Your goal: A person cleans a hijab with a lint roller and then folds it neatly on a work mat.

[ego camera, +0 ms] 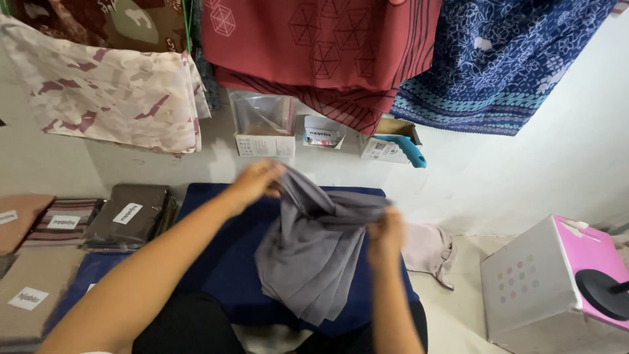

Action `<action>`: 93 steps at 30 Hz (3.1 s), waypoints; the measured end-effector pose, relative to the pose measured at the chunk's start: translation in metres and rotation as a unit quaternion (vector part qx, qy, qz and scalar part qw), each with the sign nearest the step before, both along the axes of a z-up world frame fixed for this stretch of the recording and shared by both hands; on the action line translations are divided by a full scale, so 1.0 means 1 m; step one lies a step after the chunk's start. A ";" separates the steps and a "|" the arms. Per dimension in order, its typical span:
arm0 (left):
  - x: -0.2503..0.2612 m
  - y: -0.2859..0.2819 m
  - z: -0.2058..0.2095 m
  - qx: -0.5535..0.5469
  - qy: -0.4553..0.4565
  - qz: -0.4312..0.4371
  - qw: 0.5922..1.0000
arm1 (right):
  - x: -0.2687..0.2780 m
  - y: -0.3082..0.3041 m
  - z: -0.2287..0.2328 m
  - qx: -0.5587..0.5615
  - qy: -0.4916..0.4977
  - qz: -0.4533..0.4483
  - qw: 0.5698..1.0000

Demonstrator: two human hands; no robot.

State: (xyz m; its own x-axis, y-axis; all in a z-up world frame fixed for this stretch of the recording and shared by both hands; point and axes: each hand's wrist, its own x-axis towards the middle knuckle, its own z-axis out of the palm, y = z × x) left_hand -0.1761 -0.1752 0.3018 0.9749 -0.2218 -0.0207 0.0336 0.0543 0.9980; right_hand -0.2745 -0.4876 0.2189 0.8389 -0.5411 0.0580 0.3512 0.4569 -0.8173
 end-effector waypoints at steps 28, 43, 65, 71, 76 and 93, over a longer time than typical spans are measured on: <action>-0.034 0.168 0.049 -0.227 -0.169 0.341 0.896 | -0.036 -0.060 -0.032 -0.682 0.082 0.137 0.713; -0.058 0.169 0.059 -0.423 -0.126 0.177 0.880 | -0.109 -0.022 0.041 -0.502 0.211 0.605 0.581; -0.135 0.027 0.070 0.163 0.044 -0.189 0.967 | -0.049 0.128 0.107 -0.306 -0.059 0.351 0.883; -0.124 0.015 0.046 0.152 -0.006 -0.127 0.980 | -0.048 0.133 0.120 -0.318 -0.081 0.246 0.912; -0.138 0.004 0.034 0.165 -0.069 -0.122 0.976 | -0.038 0.134 0.124 -0.313 -0.083 0.220 0.920; -0.157 0.003 -0.104 0.403 0.024 -0.269 0.874 | 0.002 -0.053 0.180 -0.289 -0.131 -0.111 0.942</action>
State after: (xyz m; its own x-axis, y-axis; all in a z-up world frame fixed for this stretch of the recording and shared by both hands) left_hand -0.3329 -0.1724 0.1974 0.7277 -0.5420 -0.4203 -0.1189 -0.7032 0.7010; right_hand -0.2723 -0.5402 0.3993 0.6251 -0.5160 0.5857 0.6099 -0.1455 -0.7790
